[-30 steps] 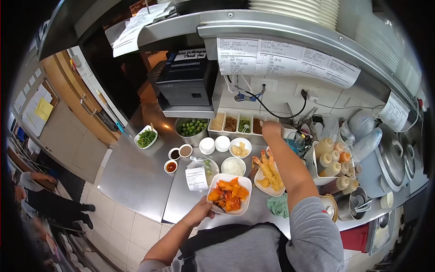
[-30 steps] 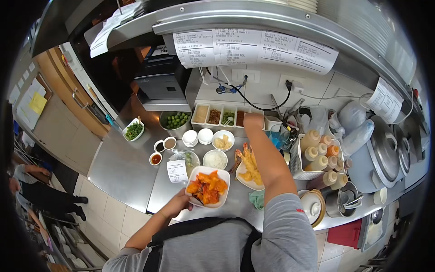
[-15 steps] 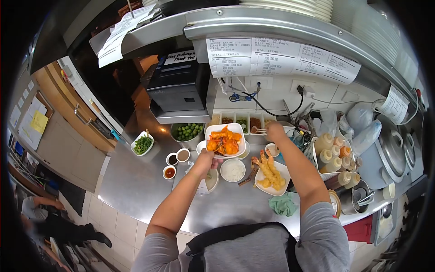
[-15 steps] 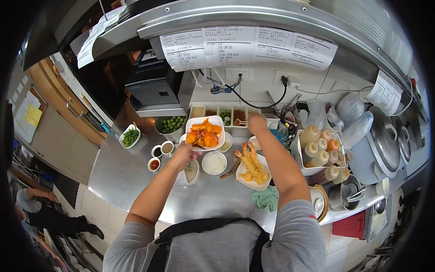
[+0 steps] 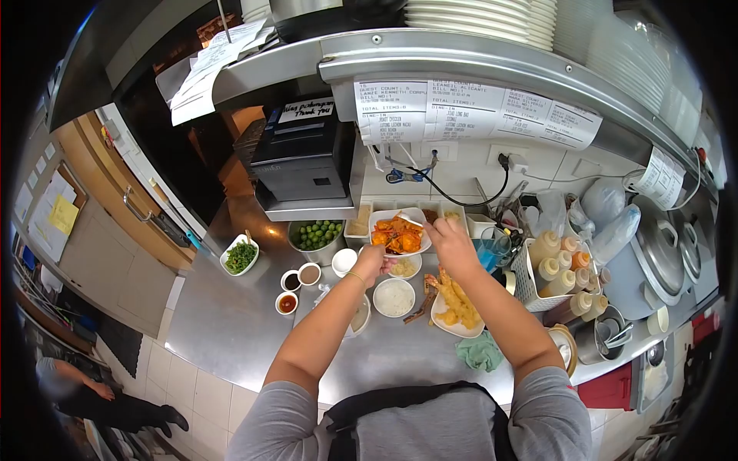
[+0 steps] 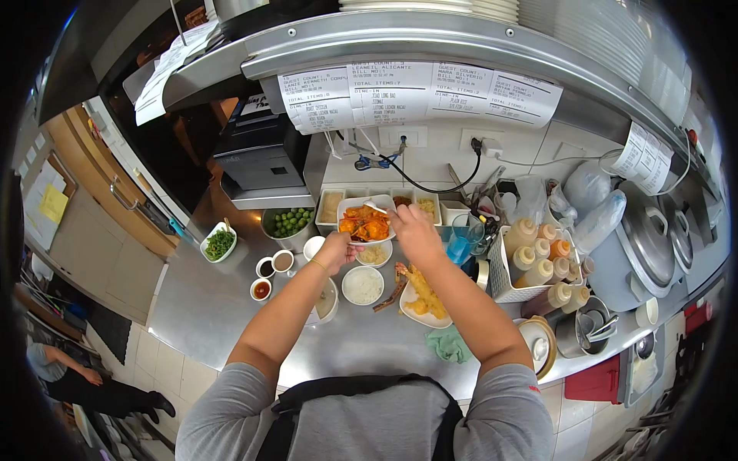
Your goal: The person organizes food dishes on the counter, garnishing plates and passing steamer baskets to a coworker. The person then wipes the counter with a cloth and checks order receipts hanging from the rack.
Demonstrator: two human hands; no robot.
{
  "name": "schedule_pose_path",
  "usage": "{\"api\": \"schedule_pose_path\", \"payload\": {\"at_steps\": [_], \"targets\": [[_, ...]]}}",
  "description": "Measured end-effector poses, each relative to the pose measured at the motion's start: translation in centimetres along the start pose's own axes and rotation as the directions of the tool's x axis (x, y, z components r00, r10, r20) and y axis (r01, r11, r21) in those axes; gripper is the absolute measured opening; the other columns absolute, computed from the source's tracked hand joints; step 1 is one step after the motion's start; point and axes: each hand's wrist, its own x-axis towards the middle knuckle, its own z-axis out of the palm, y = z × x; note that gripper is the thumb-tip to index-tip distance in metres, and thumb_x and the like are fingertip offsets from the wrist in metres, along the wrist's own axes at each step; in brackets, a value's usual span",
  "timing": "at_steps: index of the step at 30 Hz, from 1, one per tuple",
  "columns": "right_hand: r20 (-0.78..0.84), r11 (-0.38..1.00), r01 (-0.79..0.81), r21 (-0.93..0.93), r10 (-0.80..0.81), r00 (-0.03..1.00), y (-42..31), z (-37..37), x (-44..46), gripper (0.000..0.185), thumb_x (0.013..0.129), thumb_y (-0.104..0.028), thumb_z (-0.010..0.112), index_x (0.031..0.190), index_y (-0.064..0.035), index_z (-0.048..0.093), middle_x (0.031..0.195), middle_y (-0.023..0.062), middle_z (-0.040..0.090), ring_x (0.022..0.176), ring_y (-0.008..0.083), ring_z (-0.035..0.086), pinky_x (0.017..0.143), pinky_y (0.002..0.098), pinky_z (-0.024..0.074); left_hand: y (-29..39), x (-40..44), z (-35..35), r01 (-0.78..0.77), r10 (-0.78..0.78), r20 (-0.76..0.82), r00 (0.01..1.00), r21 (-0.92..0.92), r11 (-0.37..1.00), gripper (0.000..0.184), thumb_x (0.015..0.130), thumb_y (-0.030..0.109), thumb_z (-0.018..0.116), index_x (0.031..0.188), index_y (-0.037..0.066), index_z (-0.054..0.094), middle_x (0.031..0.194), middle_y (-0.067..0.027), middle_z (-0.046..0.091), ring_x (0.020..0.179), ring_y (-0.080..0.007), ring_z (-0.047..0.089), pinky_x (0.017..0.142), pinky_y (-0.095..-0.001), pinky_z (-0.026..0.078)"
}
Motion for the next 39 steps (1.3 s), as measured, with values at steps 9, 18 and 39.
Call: {"api": "schedule_pose_path", "payload": {"at_steps": [9, 18, 39], "targets": [[0.316, 0.915, -0.317, -0.249, 0.387, 0.866, 5.6, 6.9, 0.4, 0.018, 0.083, -0.017, 0.053, 0.085, -0.0054, 0.067, 0.098, 0.0108, 0.060, 0.100, 0.0270, 0.055, 0.082, 0.0364, 0.0472, 0.2, -2.1, -2.2, -0.046, 0.049, -0.052, 0.997, 0.060, 0.997, 0.021, 0.087, 0.013, 0.037, 0.094, 0.002, 0.054, 0.078, -0.0082, 0.064, 0.060, -0.0103, 0.052, 0.058, -0.0272, 0.047], [0.403, 0.856, -0.325, -0.402, 0.484, 0.776, 9.7, 14.8, 1.7, 0.020, 0.086, -0.016, 0.052, 0.092, -0.0068, 0.069, 0.097, 0.0111, 0.067, 0.096, 0.0277, 0.062, 0.080, 0.0366, 0.0516, -0.3, -7.0, -5.3, -0.100, 0.099, -0.051, 0.994, -0.010, 0.995, 0.024, 0.087, 0.013, 0.037, 0.108, 0.001, 0.041, 0.080, -0.0122, 0.064, 0.056, -0.0101, 0.050, 0.054, -0.0261, 0.046], [0.383, 0.777, -0.592, -0.213, 0.624, 0.681, 12.0, 14.2, 0.1, 0.018, 0.082, -0.016, 0.056, 0.091, -0.0057, 0.068, 0.104, 0.0159, 0.066, 0.098, 0.0308, 0.064, 0.081, 0.0406, 0.0521, -2.4, -13.4, -5.7, -0.130, 0.130, -0.020, 0.991, -0.004, 0.992, 0.028, 0.086, 0.009, 0.037, 0.113, 0.000, 0.039, 0.084, -0.0155, 0.065, 0.056, -0.0102, 0.050, 0.054, -0.0251, 0.045]]}}
